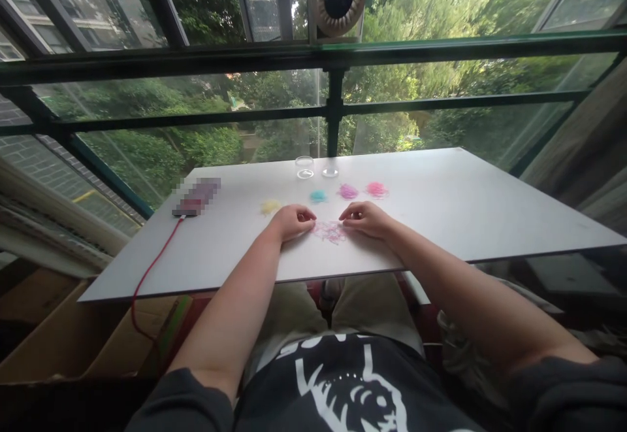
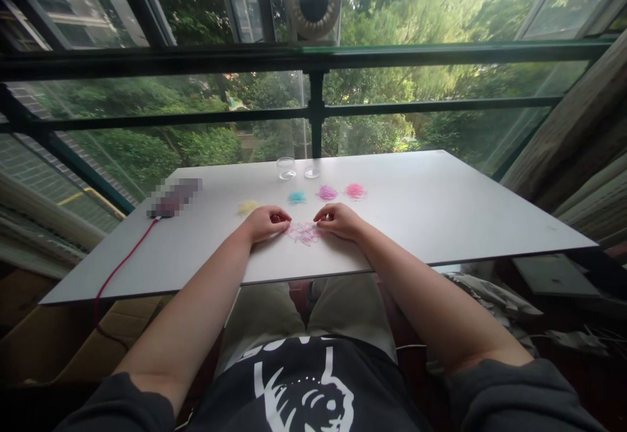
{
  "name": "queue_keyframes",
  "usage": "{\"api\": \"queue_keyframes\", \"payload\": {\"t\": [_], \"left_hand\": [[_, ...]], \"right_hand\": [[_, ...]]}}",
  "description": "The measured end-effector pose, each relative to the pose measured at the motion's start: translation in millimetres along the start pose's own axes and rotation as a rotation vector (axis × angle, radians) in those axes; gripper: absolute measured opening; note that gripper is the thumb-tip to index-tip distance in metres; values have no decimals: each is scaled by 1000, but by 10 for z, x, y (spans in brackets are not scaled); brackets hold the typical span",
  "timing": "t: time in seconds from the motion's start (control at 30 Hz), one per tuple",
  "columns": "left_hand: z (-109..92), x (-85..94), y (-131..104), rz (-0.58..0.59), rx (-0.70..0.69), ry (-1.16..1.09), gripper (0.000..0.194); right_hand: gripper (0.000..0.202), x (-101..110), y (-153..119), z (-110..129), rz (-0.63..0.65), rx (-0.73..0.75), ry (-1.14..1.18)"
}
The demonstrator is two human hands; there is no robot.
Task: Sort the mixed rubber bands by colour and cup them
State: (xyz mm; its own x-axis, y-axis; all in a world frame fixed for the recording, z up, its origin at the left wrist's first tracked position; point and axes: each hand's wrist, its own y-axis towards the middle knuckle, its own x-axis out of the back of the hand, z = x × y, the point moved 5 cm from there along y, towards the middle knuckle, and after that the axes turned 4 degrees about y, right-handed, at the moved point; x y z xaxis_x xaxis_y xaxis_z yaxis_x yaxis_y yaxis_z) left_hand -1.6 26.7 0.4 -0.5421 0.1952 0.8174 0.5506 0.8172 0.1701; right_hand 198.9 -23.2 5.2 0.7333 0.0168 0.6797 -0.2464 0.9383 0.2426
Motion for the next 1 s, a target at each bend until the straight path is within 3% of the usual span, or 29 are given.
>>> {"api": "queue_keyframes", "payload": {"t": [0.2,0.4,0.53,0.7,1.0], "left_hand": [[5,8,6,-26,40,28,23],[6,19,7,-57,43,36,22],[-132,33,-3,-135,-81,64,23],[-278,-68,-10,-58,-218,88,20],[-218,-92,2,-65,-195,90,15]], "right_hand": [[18,-104,85,74,91,25,-47],[13,-131,39,70,-18,67,-66],[11,-127,13,60,-84,93,-71],[11,-121,10,28,-137,89,-86],[10,-124,6,-3,-151,51,-38]]}}
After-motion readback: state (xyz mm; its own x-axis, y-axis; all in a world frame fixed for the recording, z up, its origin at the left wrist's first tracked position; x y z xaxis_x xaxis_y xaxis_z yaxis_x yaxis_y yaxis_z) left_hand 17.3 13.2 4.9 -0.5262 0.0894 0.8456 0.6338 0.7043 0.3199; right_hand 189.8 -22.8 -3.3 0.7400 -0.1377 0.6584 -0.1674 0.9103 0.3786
